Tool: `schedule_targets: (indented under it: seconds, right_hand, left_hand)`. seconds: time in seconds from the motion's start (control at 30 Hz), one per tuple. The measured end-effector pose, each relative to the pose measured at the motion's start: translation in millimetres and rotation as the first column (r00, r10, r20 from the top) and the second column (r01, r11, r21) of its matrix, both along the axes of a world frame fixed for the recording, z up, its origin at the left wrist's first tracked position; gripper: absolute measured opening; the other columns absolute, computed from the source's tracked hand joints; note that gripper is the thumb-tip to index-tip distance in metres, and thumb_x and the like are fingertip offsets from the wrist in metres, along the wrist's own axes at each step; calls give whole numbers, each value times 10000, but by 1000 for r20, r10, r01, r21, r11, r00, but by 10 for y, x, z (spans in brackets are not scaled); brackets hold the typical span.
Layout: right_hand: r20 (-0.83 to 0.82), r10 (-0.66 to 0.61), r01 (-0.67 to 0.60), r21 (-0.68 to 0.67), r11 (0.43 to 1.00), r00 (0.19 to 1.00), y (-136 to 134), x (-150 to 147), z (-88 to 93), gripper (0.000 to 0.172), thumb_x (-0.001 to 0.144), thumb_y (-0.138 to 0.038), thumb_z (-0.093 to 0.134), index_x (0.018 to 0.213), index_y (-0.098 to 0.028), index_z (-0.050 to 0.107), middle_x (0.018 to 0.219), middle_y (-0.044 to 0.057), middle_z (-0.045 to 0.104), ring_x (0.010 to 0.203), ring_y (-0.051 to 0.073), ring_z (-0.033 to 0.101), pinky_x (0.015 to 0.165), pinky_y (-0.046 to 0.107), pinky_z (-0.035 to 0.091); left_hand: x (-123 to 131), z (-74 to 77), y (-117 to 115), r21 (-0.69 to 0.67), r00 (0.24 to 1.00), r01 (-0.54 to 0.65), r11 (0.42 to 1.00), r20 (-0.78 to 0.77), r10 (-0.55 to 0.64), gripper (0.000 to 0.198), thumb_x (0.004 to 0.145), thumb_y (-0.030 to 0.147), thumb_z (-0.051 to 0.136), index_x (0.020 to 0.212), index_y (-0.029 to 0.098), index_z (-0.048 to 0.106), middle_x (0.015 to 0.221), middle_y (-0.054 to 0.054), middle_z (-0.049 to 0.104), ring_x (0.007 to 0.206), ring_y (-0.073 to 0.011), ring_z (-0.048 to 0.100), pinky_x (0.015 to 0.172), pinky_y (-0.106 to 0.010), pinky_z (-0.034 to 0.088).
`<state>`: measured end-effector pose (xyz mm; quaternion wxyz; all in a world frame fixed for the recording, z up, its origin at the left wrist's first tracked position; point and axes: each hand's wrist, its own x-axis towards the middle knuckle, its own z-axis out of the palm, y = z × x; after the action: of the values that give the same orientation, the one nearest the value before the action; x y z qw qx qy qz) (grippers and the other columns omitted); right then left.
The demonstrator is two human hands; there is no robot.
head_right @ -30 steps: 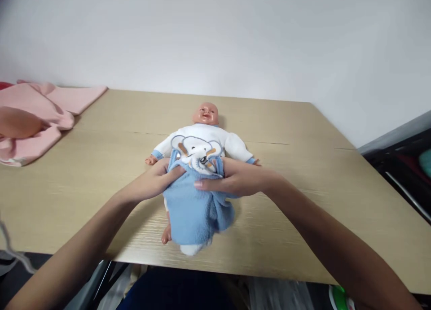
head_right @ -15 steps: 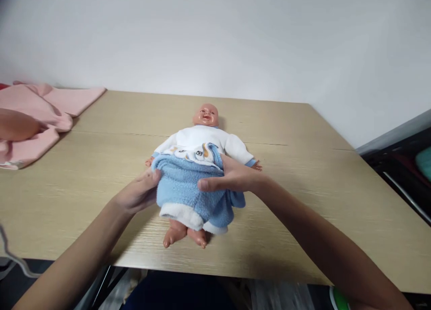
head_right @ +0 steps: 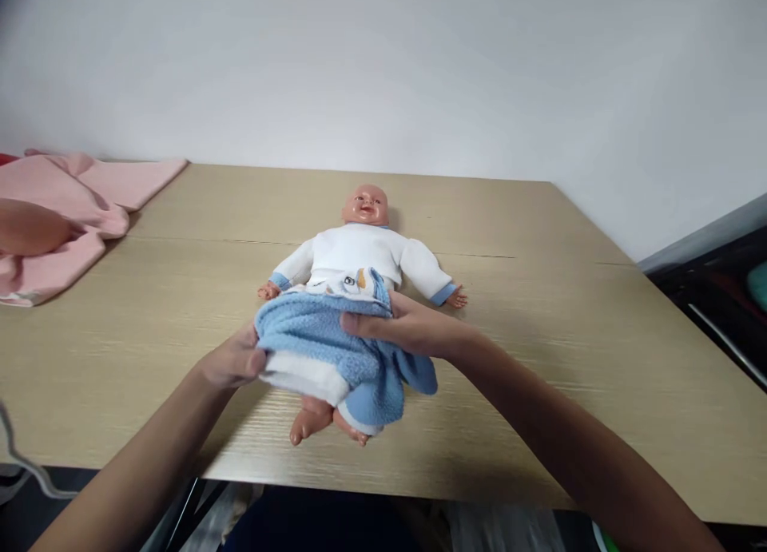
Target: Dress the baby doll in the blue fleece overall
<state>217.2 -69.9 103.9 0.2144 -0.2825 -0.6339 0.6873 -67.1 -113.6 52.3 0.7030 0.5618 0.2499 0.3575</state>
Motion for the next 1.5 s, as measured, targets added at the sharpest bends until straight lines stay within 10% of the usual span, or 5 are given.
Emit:
schedule_targets:
  seconds: [0.4, 0.63, 0.97, 1.23, 1.5]
  right_hand:
    - [53, -108, 93, 229, 969, 993, -337, -53, 153, 305, 798, -376, 891, 1064, -243, 826, 1056, 32, 839, 1048, 288, 777, 1016, 437, 661]
    - [28, -266, 222, 471, 854, 964, -488, -304, 186, 337, 877, -207, 702, 1170, -333, 810, 1292, 1, 838, 1228, 307, 766, 1216, 488, 581]
    - [350, -513, 89, 754, 651, 784, -580, -383, 206, 154, 941, -269, 664, 796, -216, 669, 771, 14, 735, 686, 182, 596, 701, 348, 399]
    - [386, -103, 9, 237, 971, 917, -621, -384, 399, 105, 914, -235, 634, 839, -236, 708, 891, -12, 777, 893, 215, 696, 840, 327, 555]
    - [544, -56, -111, 268, 957, 837, -888, -480, 321, 175, 979, -181, 609, 937, -225, 773, 1056, 45, 852, 987, 228, 763, 981, 363, 590]
  left_hand:
    - [248, 317, -312, -150, 971, 204, 967, -98, -220, 425, 873, 478, 963, 1139, 198, 788, 875, -62, 812, 635, -192, 675, 544, -289, 550]
    - [353, 285, -424, 107, 867, -434, 895, -220, 447, 297, 986, 413, 779, 868, 241, 567, 635, 59, 527, 571, -138, 496, 568, -274, 482]
    - [367, 476, -732, 35, 828, -494, 869, -286, 482, 189, 1067, 406, 661, 1073, 242, 568, 676, 99, 486, 509, -110, 512, 498, -223, 465]
    - [219, 496, -858, 221, 697, -527, 821, -441, 566, 249, 947, 288, 703, 1183, 225, 650, 892, 27, 653, 727, -145, 593, 672, -242, 517]
    - [-1, 239, -1222, -37, 809, -329, 944, -526, 262, 324, 1047, 411, 645, 1324, 279, 540, 966, 10, 679, 799, -193, 656, 744, -298, 578]
